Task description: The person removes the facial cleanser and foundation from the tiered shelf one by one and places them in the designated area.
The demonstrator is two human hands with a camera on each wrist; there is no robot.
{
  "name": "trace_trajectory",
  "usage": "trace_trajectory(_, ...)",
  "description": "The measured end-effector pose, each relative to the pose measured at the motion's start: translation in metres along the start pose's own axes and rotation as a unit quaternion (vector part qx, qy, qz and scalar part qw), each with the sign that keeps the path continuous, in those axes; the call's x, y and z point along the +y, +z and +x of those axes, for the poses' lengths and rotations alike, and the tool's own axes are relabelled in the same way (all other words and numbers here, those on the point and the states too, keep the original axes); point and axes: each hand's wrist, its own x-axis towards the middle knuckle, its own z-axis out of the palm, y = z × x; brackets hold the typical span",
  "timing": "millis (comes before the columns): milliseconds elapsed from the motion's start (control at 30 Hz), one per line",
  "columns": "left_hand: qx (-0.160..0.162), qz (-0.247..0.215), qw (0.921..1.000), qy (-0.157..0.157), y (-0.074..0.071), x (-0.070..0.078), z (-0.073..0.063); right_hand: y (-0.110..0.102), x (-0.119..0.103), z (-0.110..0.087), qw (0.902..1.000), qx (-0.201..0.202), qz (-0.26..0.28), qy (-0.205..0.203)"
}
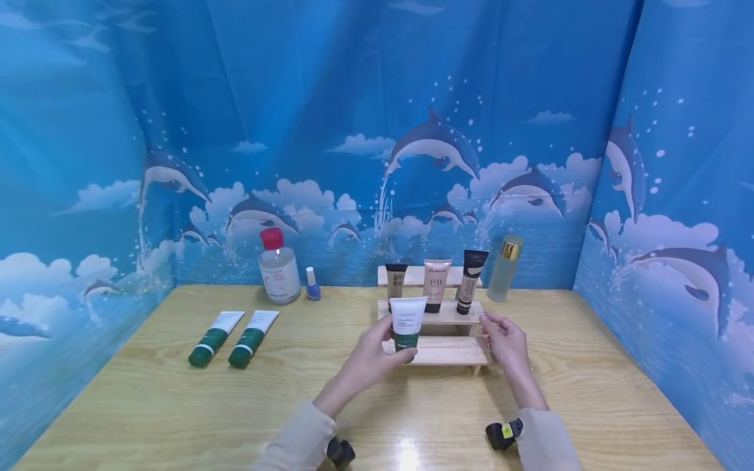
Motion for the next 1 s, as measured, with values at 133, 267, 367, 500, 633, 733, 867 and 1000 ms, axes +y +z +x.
trace_trajectory(133, 0.005, 0.013, 0.9999, -0.001, -0.011, -0.002, -0.003, 0.0, 0.0, 0.001, 1.0, -0.002, 0.003, -0.003)
trace_trajectory(267, 0.019, 0.026, 0.9993, 0.017, -0.025, -0.007, -0.007, 0.002, -0.002, 0.0, 1.0, -0.006, 0.006, -0.004)
trace_trajectory(367, 0.03, 0.039, 0.9985, 0.024, -0.035, -0.013, -0.009, 0.002, -0.002, 0.0, 1.0, -0.008, 0.005, -0.003)
trace_trajectory(500, 0.043, 0.051, 0.9977, 0.016, -0.047, -0.022, -0.01, 0.002, -0.002, 0.002, 1.0, -0.002, 0.002, -0.004)
trace_trajectory(633, 0.064, 0.051, 0.9966, 0.002, -0.06, -0.031, -0.012, 0.002, -0.002, 0.003, 1.0, 0.0, 0.002, -0.006)
trace_trajectory(733, 0.083, 0.051, 0.9952, -0.015, -0.071, -0.037, -0.014, 0.003, -0.002, 0.002, 1.0, -0.003, 0.005, -0.007)
trace_trajectory(867, 0.1, 0.047, 0.9932, -0.036, -0.083, -0.045, -0.016, 0.003, -0.002, 0.001, 1.0, -0.003, 0.008, -0.004)
trace_trajectory(1000, 0.105, 0.048, 0.9918, -0.054, -0.094, -0.051, -0.015, 0.001, -0.001, 0.0, 0.9999, 0.004, 0.012, 0.005)
